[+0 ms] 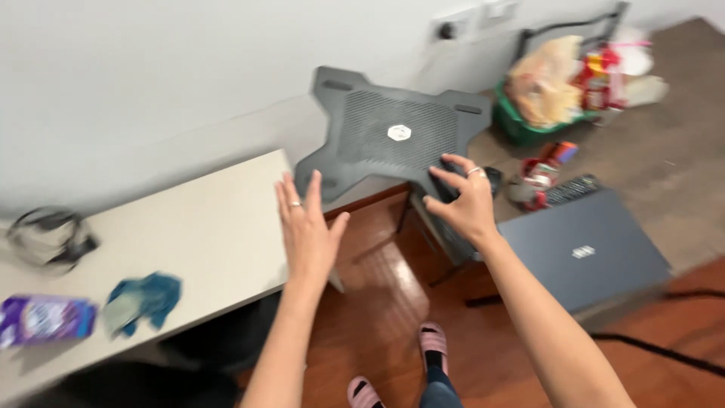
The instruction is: The recorder clears laptops and a cooling pad from a white desk, then cleans the surface using a cloth and cleaning liquid.
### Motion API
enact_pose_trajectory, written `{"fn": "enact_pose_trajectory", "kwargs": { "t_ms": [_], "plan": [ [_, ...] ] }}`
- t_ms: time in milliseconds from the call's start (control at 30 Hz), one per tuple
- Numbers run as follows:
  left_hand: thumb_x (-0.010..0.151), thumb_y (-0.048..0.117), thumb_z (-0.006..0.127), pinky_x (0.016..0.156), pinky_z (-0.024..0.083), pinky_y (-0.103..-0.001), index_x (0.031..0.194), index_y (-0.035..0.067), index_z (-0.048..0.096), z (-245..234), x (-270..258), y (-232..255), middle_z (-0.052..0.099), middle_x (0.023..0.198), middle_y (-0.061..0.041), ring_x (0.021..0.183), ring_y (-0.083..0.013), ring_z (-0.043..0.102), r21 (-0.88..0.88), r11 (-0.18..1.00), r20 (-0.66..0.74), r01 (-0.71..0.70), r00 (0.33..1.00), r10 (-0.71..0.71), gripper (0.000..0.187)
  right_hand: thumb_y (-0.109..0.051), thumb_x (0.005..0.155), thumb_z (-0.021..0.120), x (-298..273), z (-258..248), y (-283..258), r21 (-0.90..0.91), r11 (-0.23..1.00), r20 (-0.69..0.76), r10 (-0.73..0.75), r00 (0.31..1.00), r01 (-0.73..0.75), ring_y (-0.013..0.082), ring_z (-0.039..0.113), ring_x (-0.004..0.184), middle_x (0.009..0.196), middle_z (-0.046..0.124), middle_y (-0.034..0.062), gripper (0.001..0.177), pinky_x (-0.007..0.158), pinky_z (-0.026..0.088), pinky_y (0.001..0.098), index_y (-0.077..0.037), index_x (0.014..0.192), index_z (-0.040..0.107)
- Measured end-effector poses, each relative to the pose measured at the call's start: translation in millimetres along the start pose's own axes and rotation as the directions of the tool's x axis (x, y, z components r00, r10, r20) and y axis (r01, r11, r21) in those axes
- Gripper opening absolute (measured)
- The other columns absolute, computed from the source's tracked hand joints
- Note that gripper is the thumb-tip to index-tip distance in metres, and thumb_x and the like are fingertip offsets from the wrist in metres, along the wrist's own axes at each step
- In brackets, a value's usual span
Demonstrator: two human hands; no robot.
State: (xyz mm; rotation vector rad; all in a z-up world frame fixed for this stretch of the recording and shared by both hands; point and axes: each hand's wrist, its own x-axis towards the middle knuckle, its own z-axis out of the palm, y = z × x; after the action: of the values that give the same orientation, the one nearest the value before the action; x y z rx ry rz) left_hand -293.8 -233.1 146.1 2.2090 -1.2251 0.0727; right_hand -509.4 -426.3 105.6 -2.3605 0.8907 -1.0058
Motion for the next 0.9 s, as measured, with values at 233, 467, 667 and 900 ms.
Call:
{"fn": "enact_pose_trajectory", "kwargs": {
  "t_ms": [233, 467, 667, 900],
  "plan": [
    [0.065, 0.031, 0.095, 0.115, 0.023, -0.062, 0.153, 0.012, 0.042, 20.2, -10.6, 93.1, 0.026, 0.155, -0.033, 0.144, -0.0454, 0.03, 0.014, 0.997, 0.201, -0.071, 0.977, 0.067, 0.104, -0.022, 0.068, 0.087, -70.0, -108.6, 10.7, -0.105, 0.992, -0.062, 0.067, 0.996, -0.073, 0.0338, 0.059, 0.125, 0.141, 0.062, 0.0095, 0.053, 0.108, 0.046, 0.0453, -0.014, 0.119, 0.077],
    [0.064, 0.029, 0.094, 0.107, 0.038, -0.056, 0.149, 0.01, 0.044, 95.5, -75.6, 188.5, 0.04, 0.148, -0.025, 0.129, -0.0438, 0.045, -0.114, 0.991, 0.326, -0.075, 0.939, 0.108, 0.1, -0.02, 0.065, 0.086, -147.7, -208.4, 98.0, -0.148, 0.98, -0.041, 0.126, 0.991, -0.13, 0.0335, 0.056, 0.133, 0.145, 0.059, 0.0114, 0.055, 0.11, 0.046, 0.0454, -0.015, 0.118, 0.075],
    [0.065, 0.03, 0.094, 0.101, 0.043, -0.053, 0.144, -0.001, 0.049, 194.3, -139.4, 243.3, 0.048, 0.14, -0.028, 0.122, -0.0428, 0.05, -0.174, 0.983, 0.379, -0.055, 0.918, 0.118, 0.097, -0.021, 0.058, 0.087, -207.1, -246.2, 213.9, -0.168, 0.963, 0.072, 0.224, 0.972, -0.21, 0.034, 0.054, 0.134, 0.146, 0.057, 0.0108, 0.061, 0.109, 0.045, 0.0465, -0.015, 0.117, 0.075],
    [0.058, 0.037, 0.097, 0.098, 0.047, -0.047, 0.14, 0.0, 0.051, 289.3, -166.9, 285.6, 0.054, 0.136, -0.024, 0.117, -0.0402, 0.054, -0.094, 0.992, 0.472, 0.089, 0.881, -0.034, 0.101, -0.027, 0.059, 0.085, -218.9, -259.0, 322.4, -0.166, 0.96, 0.27, 0.264, 0.926, -0.225, 0.0341, 0.053, 0.132, 0.147, 0.054, 0.0113, 0.065, 0.106, 0.044, 0.047, -0.015, 0.121, 0.071]
  ]
}}
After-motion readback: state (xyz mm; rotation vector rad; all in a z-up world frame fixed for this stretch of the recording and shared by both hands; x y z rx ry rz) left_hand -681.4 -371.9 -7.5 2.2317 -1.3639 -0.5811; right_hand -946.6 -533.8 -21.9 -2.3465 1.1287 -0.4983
